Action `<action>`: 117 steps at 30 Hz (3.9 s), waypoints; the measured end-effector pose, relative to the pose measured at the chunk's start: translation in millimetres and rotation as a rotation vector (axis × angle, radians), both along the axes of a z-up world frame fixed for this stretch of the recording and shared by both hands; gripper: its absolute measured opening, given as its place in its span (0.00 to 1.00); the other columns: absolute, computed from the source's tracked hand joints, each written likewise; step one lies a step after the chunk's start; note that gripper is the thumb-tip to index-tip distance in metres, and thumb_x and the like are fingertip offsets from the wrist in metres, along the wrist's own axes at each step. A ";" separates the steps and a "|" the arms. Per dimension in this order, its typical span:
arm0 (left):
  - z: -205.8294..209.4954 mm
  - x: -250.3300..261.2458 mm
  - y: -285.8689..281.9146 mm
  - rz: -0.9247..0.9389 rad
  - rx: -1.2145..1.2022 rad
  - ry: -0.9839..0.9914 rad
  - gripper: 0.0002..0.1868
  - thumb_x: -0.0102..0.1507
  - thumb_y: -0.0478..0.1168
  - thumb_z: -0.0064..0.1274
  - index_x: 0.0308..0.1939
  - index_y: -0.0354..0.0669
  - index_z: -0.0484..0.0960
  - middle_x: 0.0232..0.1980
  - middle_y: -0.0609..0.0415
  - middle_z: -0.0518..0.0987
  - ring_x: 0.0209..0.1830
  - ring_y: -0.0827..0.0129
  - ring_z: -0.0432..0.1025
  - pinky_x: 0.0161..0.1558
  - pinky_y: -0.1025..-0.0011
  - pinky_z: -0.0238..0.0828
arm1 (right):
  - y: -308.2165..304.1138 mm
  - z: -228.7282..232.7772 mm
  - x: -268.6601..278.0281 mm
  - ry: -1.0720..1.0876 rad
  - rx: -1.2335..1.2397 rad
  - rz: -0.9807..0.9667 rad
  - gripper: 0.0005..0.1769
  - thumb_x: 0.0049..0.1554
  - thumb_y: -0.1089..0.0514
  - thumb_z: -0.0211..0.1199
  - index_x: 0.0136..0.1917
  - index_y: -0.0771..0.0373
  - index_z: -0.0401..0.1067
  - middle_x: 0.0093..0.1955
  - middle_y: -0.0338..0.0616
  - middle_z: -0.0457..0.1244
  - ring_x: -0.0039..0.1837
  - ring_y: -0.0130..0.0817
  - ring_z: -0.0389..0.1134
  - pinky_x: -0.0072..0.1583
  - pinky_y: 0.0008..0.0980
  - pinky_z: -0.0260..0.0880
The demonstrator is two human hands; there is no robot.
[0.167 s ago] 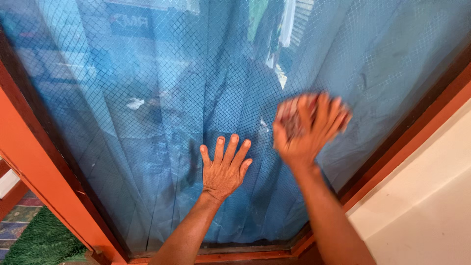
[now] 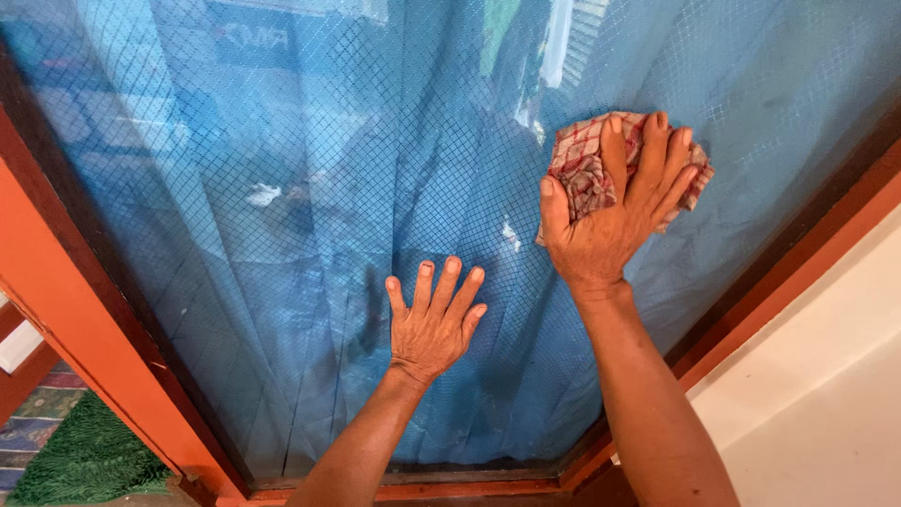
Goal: The person cleans a glass window pane by wiping down the surface with a cloth.
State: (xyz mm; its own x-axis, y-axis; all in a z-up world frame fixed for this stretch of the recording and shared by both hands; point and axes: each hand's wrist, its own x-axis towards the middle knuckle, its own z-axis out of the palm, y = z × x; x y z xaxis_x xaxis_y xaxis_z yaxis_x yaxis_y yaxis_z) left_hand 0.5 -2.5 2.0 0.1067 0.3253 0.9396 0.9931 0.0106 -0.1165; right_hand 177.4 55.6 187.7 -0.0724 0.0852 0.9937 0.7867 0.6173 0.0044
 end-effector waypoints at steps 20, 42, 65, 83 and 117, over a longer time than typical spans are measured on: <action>16.7 -11.4 -22.2 -0.101 -0.010 -0.075 0.27 0.72 0.55 0.50 0.74 0.58 0.72 0.79 0.53 0.60 0.81 0.51 0.48 0.76 0.32 0.25 | -6.6 -169.9 -6.1 -0.061 -0.018 0.015 0.36 0.65 0.31 0.56 0.74 0.57 0.65 0.83 0.58 0.45 0.85 0.65 0.37 0.81 0.72 0.31; 15.0 -38.3 -16.0 0.021 0.070 -0.006 0.28 0.75 0.59 0.41 0.77 0.60 0.67 0.82 0.52 0.57 0.84 0.50 0.41 0.77 0.34 0.23 | -11.4 -149.9 -31.5 -0.012 0.035 -0.018 0.37 0.63 0.32 0.58 0.74 0.59 0.67 0.83 0.57 0.47 0.85 0.64 0.38 0.81 0.70 0.32; 9.6 -40.1 -13.1 0.007 0.041 -0.025 0.29 0.75 0.61 0.42 0.79 0.62 0.65 0.83 0.52 0.54 0.84 0.51 0.43 0.77 0.34 0.23 | -16.6 -37.6 -44.0 -0.033 0.019 0.024 0.39 0.66 0.30 0.56 0.76 0.60 0.68 0.83 0.59 0.48 0.85 0.65 0.40 0.82 0.69 0.33; 9.4 -39.9 -14.4 0.038 0.064 0.007 0.30 0.75 0.60 0.42 0.80 0.62 0.63 0.83 0.53 0.54 0.84 0.50 0.42 0.77 0.34 0.23 | -13.0 -97.9 -42.7 -0.004 0.048 -0.014 0.37 0.64 0.32 0.56 0.75 0.57 0.68 0.83 0.55 0.47 0.85 0.62 0.38 0.81 0.70 0.31; 22.4 -58.3 -14.6 0.078 0.099 0.035 0.28 0.77 0.59 0.37 0.78 0.57 0.66 0.83 0.48 0.55 0.85 0.50 0.41 0.78 0.36 0.26 | -7.6 12.3 -31.4 -0.033 -0.004 0.020 0.41 0.67 0.28 0.58 0.79 0.59 0.66 0.83 0.58 0.48 0.85 0.64 0.39 0.82 0.69 0.31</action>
State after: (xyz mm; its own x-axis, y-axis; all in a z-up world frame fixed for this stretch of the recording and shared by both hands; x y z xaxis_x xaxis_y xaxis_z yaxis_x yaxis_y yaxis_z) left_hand -57.8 -17.1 24.4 0.1179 0.2400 0.9636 0.9842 0.1006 -0.1455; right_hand 146.0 47.9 200.0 -0.1065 0.0873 0.9905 0.7735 0.6332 0.0274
